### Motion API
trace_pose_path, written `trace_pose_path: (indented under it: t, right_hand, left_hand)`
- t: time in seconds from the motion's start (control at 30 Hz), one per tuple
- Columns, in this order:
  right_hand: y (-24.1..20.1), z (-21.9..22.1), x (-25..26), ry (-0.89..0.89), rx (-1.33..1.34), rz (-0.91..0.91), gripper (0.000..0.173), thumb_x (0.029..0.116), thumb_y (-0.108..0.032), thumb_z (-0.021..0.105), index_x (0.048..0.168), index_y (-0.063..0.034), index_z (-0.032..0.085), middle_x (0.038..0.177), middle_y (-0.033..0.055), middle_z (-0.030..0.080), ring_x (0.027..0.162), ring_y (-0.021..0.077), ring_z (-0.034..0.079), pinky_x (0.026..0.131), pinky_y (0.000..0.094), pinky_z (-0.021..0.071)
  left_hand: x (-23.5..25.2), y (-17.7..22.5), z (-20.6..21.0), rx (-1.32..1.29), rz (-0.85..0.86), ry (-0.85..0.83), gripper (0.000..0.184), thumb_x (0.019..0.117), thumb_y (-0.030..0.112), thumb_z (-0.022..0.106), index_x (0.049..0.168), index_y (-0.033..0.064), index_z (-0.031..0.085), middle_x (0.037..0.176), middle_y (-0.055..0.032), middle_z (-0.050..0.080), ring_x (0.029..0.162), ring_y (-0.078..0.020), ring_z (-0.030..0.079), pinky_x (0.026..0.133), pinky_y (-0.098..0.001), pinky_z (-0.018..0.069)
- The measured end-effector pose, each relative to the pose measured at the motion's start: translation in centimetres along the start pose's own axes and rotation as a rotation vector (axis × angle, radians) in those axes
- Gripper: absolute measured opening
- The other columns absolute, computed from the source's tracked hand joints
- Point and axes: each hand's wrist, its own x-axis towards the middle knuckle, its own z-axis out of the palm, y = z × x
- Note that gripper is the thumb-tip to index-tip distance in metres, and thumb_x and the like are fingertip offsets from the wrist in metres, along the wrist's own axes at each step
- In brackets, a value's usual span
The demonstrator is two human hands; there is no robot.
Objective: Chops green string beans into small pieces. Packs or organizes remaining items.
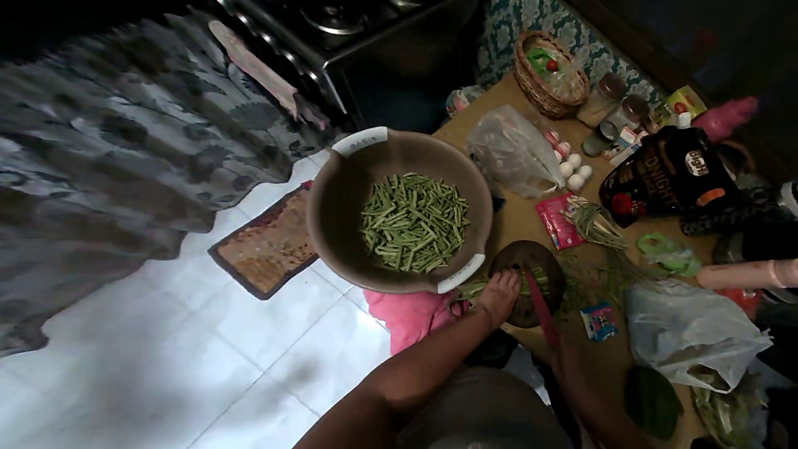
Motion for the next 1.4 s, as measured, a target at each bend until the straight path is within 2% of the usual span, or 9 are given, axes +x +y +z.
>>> trace_pose_path:
  t: [0.1, 0.23, 0.53, 0.73, 0.83, 0.93, 1.03, 1.27, 1.4]
  right_hand:
    - [0.4, -0.1, -0.5, 0.03, 0.032, -0.016, 0.054, 0.1096, -0.014, 0.044, 0.159, -0.0021, 0.028, 0.137, 0.0259, 0.059, 0.123, 0.0383, 0.062, 0.105, 0.052, 0.0487]
    - [0.7, 0.1, -0.7, 0.052, -0.044, 0.011, 0.048, 0.1102, -0.018, 0.043, 0.154, 0.0008, 0.035, 0.126, 0.0256, 0.064, 0.113, 0.0382, 0.067, 0.099, 0.0522, 0.0525]
    - [0.7, -1.0, -0.1, -0.005, -0.079, -0.011, 0.047, 0.1096, -0.016, 0.045, 0.151, 0.0049, 0.037, 0.13, 0.0279, 0.062, 0.118, 0.039, 0.064, 0.102, 0.0524, 0.0505]
    - [-1.1, -3.2, -0.2, -0.091, -0.156, 0.038, 0.047, 0.1095, -0.019, 0.046, 0.151, 0.0024, 0.038, 0.128, 0.0266, 0.063, 0.116, 0.0395, 0.065, 0.1, 0.0533, 0.0516]
    - [-1.4, -4.0, -0.5, -0.081, -0.154, 0.037, 0.049, 0.1093, -0.02, 0.047, 0.152, 0.0017, 0.038, 0.13, 0.0275, 0.062, 0.119, 0.0402, 0.064, 0.103, 0.0535, 0.0497]
    - [-1.4, -3.9, -1.0, -0.052, -0.185, 0.025, 0.048, 0.1095, -0.019, 0.046, 0.153, -0.0011, 0.038, 0.126, 0.0267, 0.064, 0.115, 0.0406, 0.066, 0.1, 0.0548, 0.0517]
    - [-1.3, -3.3, -0.8, -0.053, -0.177, 0.043, 0.044, 0.1086, -0.017, 0.048, 0.148, 0.0011, 0.042, 0.123, 0.0259, 0.065, 0.112, 0.0397, 0.066, 0.097, 0.054, 0.0527]
    - [-2.5, -3.0, 0.0, -0.1, -0.225, 0.066, 0.044, 0.1089, -0.017, 0.046, 0.149, 0.0021, 0.041, 0.131, 0.0244, 0.062, 0.118, 0.0369, 0.064, 0.101, 0.0507, 0.0514]
    - [-2.9, -2.8, 0.5, -0.108, -0.187, 0.072, 0.044, 0.1087, -0.014, 0.046, 0.15, 0.0008, 0.041, 0.129, 0.0243, 0.062, 0.117, 0.0364, 0.064, 0.1, 0.0506, 0.0516]
  left_hand:
    - [0.0, 0.0, 0.0, 0.007, 0.003, 0.002, 0.051, 0.1107, 0.013, 0.036, 0.155, -0.0099, 0.028, 0.16, -0.0281, 0.035, 0.146, -0.0427, 0.038, 0.116, -0.055, 0.0336]
    - [-0.1, 0.0, -0.1, 0.013, 0.011, -0.005, 0.05, 0.1108, 0.013, 0.035, 0.155, -0.0102, 0.028, 0.16, -0.0277, 0.034, 0.147, -0.0423, 0.037, 0.117, -0.0544, 0.0329]
    - [0.2, 0.1, -0.1, 0.024, 0.0, -0.034, 0.053, 0.112, 0.017, 0.035, 0.157, -0.0094, 0.025, 0.162, -0.0274, 0.032, 0.148, -0.0418, 0.035, 0.117, -0.0549, 0.0318]
    - [0.3, 0.1, -0.3, -0.011, -0.013, -0.045, 0.053, 0.111, 0.014, 0.037, 0.157, -0.0096, 0.025, 0.162, -0.0273, 0.032, 0.148, -0.0423, 0.036, 0.117, -0.0552, 0.0322]
    - [0.3, 0.0, -0.1, -0.005, -0.006, -0.025, 0.052, 0.1112, 0.015, 0.037, 0.156, -0.01, 0.026, 0.161, -0.0275, 0.034, 0.148, -0.0423, 0.037, 0.116, -0.0554, 0.0329]
    - [0.2, -0.1, 0.0, -0.006, 0.003, -0.008, 0.051, 0.1104, 0.013, 0.038, 0.155, -0.01, 0.028, 0.159, -0.0275, 0.036, 0.146, -0.0422, 0.038, 0.116, -0.055, 0.0339]
    - [0.1, 0.0, -0.2, -0.014, 0.011, -0.02, 0.051, 0.1103, 0.012, 0.038, 0.155, -0.0099, 0.028, 0.16, -0.0278, 0.035, 0.147, -0.0426, 0.038, 0.116, -0.0552, 0.0333]
    - [0.3, 0.1, -0.4, -0.008, 0.001, -0.043, 0.05, 0.1102, 0.009, 0.036, 0.156, -0.0103, 0.027, 0.16, -0.0283, 0.035, 0.147, -0.0427, 0.037, 0.117, -0.0555, 0.0325]
    - [0.4, 0.1, -0.5, 0.002, 0.012, -0.055, 0.049, 0.1086, 0.005, 0.037, 0.155, -0.0108, 0.028, 0.159, -0.0286, 0.035, 0.147, -0.0429, 0.037, 0.116, -0.0547, 0.0333]
